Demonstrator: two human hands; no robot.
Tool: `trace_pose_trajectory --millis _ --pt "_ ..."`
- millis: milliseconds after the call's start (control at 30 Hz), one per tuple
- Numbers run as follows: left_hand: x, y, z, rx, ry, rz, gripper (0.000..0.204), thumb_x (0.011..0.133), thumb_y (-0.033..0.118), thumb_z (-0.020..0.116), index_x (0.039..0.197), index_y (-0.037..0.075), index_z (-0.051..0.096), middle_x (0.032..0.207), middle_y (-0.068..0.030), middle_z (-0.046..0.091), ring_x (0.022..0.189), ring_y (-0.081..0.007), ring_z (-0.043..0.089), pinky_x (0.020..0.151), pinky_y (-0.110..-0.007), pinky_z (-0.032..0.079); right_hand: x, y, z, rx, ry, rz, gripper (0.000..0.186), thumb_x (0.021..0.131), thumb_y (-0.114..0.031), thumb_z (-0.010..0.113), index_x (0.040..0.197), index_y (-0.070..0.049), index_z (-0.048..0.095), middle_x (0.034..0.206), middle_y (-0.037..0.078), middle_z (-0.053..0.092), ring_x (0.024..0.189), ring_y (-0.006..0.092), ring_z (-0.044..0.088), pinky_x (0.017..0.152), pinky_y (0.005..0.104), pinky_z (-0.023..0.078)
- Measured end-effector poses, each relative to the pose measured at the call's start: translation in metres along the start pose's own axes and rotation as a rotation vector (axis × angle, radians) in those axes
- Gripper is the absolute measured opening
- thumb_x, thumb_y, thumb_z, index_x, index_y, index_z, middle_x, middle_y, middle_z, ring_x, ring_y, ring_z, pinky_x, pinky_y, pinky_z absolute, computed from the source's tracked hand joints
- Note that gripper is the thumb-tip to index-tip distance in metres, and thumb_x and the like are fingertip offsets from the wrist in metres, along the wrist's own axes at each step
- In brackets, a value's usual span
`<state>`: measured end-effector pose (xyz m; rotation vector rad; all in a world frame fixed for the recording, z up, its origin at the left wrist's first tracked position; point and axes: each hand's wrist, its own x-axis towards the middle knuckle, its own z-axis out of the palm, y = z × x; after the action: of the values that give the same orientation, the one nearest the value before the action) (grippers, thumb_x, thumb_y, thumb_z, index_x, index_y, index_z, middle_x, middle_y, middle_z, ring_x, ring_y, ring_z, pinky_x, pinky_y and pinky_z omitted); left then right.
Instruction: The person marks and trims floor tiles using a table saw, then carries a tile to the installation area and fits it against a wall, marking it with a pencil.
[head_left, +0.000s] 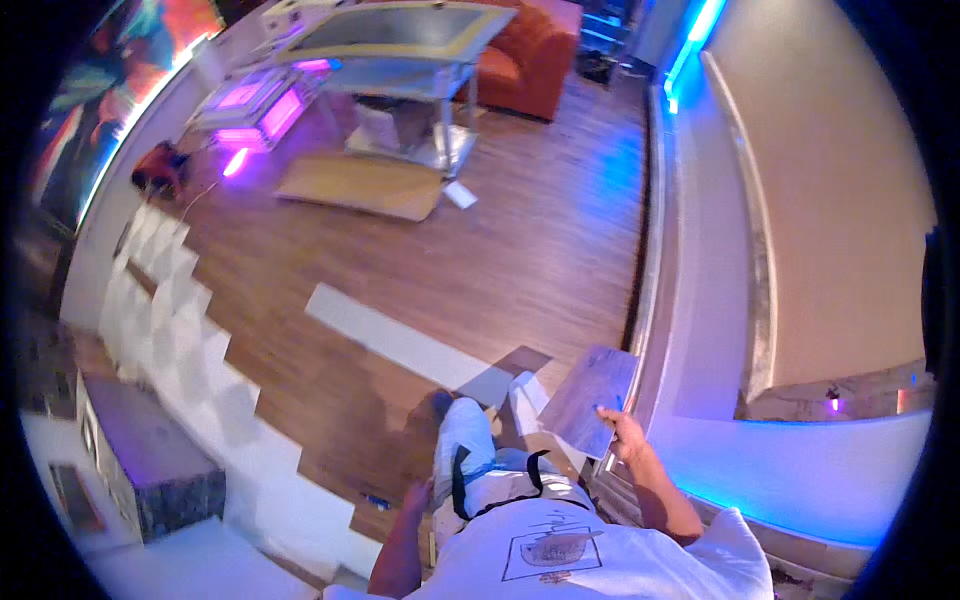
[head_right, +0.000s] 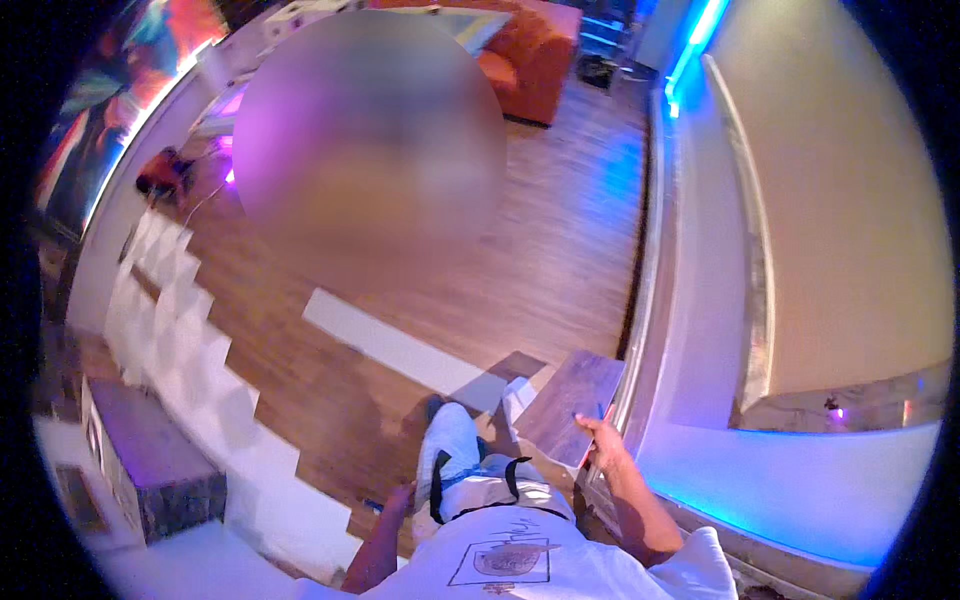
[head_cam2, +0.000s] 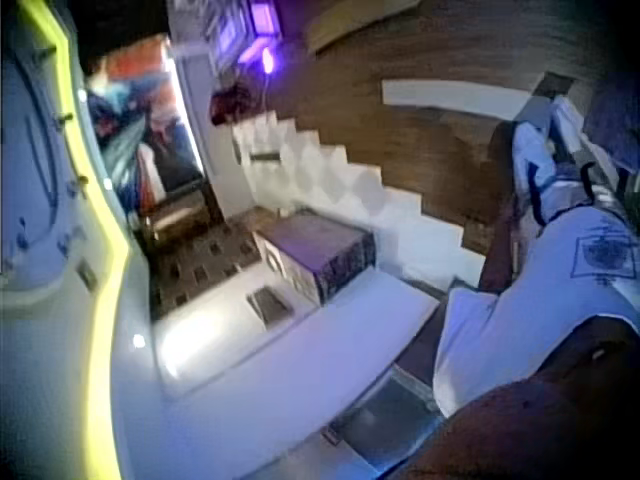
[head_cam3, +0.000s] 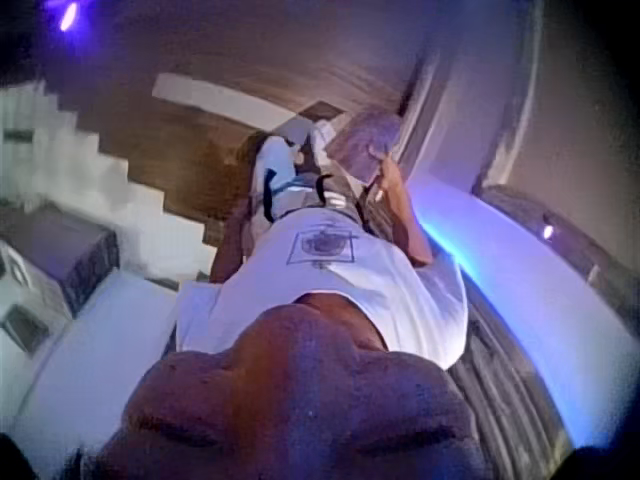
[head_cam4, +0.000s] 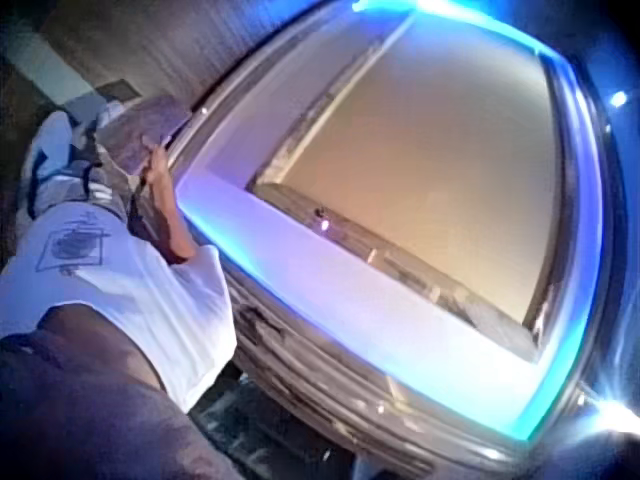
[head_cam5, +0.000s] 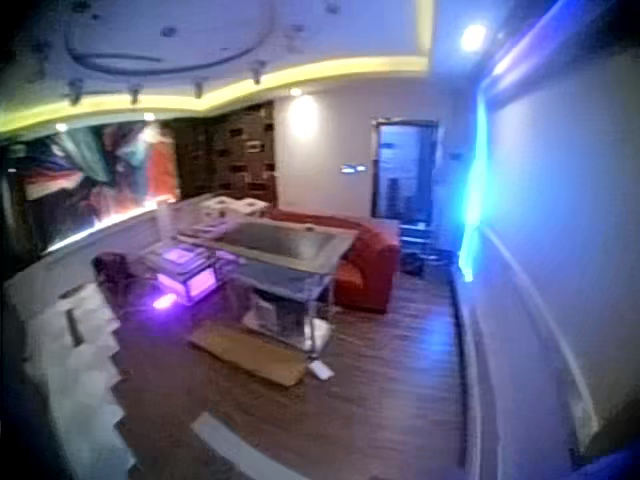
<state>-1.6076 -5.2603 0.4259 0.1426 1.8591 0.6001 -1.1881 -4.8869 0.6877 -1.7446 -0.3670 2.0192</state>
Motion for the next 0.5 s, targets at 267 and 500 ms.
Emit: trace_pose_trajectory --millis 267,500 --pt "0.083 0.170 0.050 -0.163 -0.338 -0.282 0.054 0.098 0.055 0.061 0.093 0.003 0.074 0.091 -0.0088 0.071 0.083 -0.0178 0.064 0.078 -0.039 0.052 0.011 -0.079 0.038 0.310 0.248 0.115 0.033 0.087 -0.014 0.076 0.119 -0.007 0.068 0.117 0.010 0.070 0.111 0.0267 0.066 0.100 0.0430 0.052" --pt "0.225 0.472 0.133 0.260 -0.030 0.416 0.037 0.092 0.041 0.069 0.099 0.006 0.078 0.095 -0.0133 0.074 0.089 -0.0259 0.069 0.084 -0.041 0.053 0.269 -0.319 0.151 -0.050 -0.018 -0.041 0.036 0.088 -0.015 0.074 0.121 -0.005 0.066 0.113 0.010 0.070 0.105 0.0253 0.066 0.096 0.0406 0.053"
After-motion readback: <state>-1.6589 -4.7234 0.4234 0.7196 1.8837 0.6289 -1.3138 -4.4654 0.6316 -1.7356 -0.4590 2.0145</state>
